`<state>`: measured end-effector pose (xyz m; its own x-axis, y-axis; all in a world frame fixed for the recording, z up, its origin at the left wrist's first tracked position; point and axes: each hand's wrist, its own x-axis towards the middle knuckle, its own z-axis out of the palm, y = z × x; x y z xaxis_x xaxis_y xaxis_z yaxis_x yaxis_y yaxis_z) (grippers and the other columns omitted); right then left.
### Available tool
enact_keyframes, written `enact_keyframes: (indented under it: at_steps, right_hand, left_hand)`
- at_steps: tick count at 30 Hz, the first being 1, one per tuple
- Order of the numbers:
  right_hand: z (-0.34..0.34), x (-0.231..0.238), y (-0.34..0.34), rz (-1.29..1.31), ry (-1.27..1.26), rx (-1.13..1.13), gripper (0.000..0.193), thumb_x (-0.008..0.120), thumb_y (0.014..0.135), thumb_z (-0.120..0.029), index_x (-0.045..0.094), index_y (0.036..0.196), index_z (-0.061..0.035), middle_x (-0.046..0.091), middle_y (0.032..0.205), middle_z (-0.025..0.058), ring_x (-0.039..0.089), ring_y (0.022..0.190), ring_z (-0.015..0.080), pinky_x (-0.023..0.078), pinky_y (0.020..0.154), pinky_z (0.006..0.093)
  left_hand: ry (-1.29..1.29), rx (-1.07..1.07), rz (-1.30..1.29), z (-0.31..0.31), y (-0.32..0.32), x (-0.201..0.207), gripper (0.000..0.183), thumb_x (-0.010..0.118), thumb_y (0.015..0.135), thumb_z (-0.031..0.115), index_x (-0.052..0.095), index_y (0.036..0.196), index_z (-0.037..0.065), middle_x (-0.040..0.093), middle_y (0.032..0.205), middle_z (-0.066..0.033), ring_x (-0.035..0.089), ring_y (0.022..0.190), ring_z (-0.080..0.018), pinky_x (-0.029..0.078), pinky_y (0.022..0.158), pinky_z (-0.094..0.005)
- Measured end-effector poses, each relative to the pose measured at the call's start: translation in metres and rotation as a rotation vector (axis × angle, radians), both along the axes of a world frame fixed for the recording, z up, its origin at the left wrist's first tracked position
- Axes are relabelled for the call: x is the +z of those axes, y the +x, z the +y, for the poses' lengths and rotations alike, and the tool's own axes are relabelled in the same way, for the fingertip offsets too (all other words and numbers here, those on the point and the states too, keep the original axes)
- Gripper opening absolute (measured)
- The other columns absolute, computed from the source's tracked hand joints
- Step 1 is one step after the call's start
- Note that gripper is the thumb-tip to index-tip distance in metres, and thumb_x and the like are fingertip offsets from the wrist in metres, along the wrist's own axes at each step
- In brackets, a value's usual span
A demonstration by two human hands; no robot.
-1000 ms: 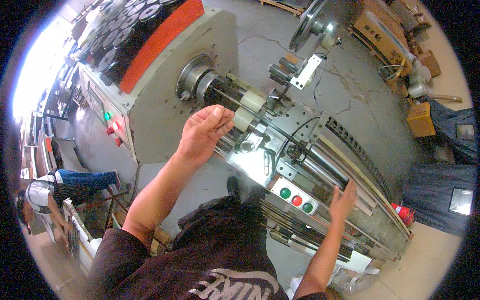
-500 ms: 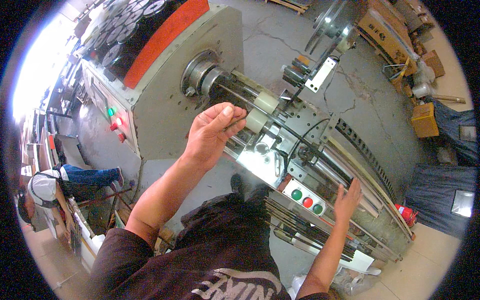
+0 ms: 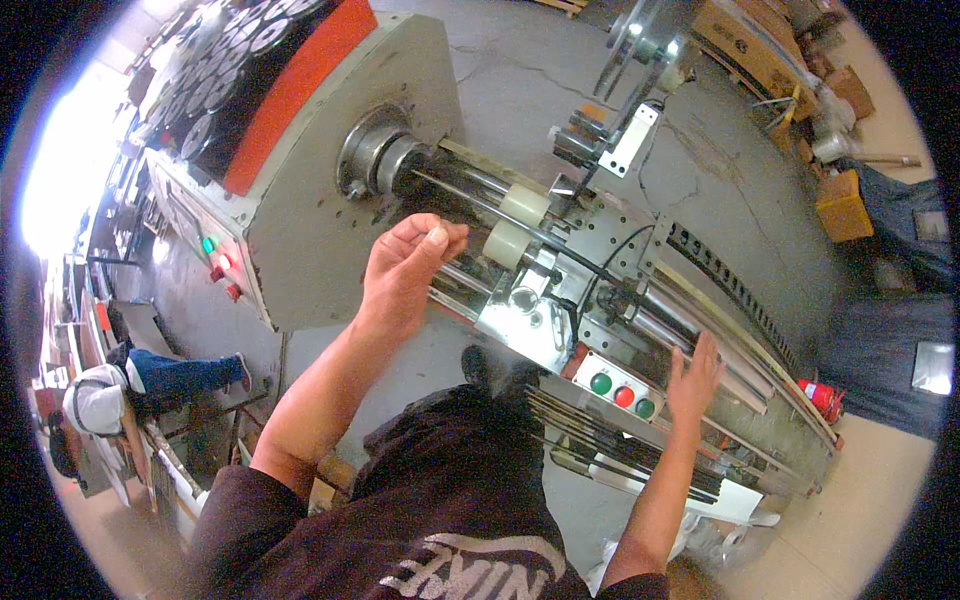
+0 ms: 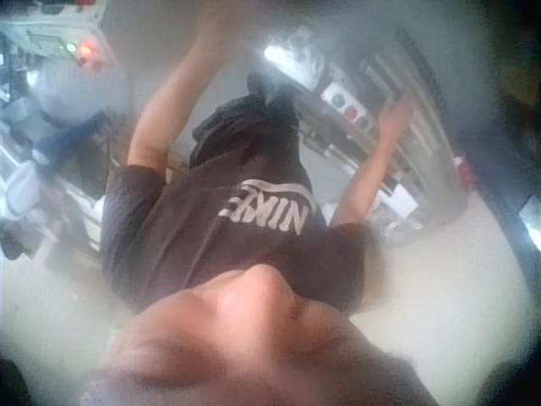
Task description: The person operates an industrial machine to process metal rods, feeding rods through rollers, aligning them on a support rack, and then gathering them into a bundle to be placed on a separate table for inspection or further sorting.
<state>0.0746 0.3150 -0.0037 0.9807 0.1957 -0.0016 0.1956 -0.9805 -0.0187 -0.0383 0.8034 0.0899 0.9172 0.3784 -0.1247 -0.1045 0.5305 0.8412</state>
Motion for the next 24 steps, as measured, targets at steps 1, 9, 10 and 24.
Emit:
enact_keyframes:
  at_steps: [1, 9, 10, 24]
  right_hand:
    - [0.001, -0.001, -0.001, 0.005, 0.006, -0.003, 0.069, 0.052, 0.107, -0.048, 0.038, 0.161, -0.0071, 0.042, 0.163, 0.0174, 0.036, 0.153, 0.034, 0.016, 0.128, 0.0554]
    - [0.022, 0.0, -0.004, 0.012, 0.037, -0.016, 0.069, 0.051, 0.107, -0.05, 0.04, 0.16, -0.0074, 0.045, 0.161, 0.0183, 0.036, 0.153, 0.0343, 0.015, 0.128, 0.0552]
    - [0.027, 0.0, -0.004, 0.018, 0.041, -0.018, 0.069, 0.052, 0.107, -0.05, 0.04, 0.16, -0.0072, 0.045, 0.161, 0.0184, 0.037, 0.153, 0.0345, 0.015, 0.128, 0.0552]
    - [0.047, 0.0, -0.01, -0.015, 0.074, -0.066, 0.067, 0.06, 0.104, -0.043, 0.044, 0.157, -0.0062, 0.046, 0.16, 0.0179, 0.037, 0.152, 0.0355, 0.016, 0.127, 0.056]
  left_hand:
    - [0.113, 0.011, 0.058, 0.006, 0.0, -0.005, 0.011, 0.068, 0.102, 0.01, 0.07, 0.111, 0.005, 0.074, 0.115, -0.0069, 0.068, 0.114, -0.0186, 0.052, 0.105, -0.0351]
    - [1.771, -0.113, 0.134, 0.056, 0.031, -0.048, 0.07, 0.074, 0.089, 0.006, 0.047, 0.154, 0.006, 0.054, 0.152, -0.018, 0.048, 0.144, -0.0363, 0.038, 0.121, -0.0453]
    - [1.807, -0.215, 0.182, 0.063, 0.036, -0.06, 0.075, 0.073, 0.088, 0.008, 0.041, 0.157, 0.006, 0.044, 0.161, -0.0166, 0.04, 0.15, -0.0359, 0.033, 0.124, -0.0471]
    - [1.997, -0.307, 0.012, 0.083, 0.035, -0.074, 0.08, 0.07, 0.085, 0.006, 0.038, 0.158, 0.003, 0.036, 0.166, -0.015, 0.035, 0.154, -0.0319, 0.026, 0.128, -0.0459]
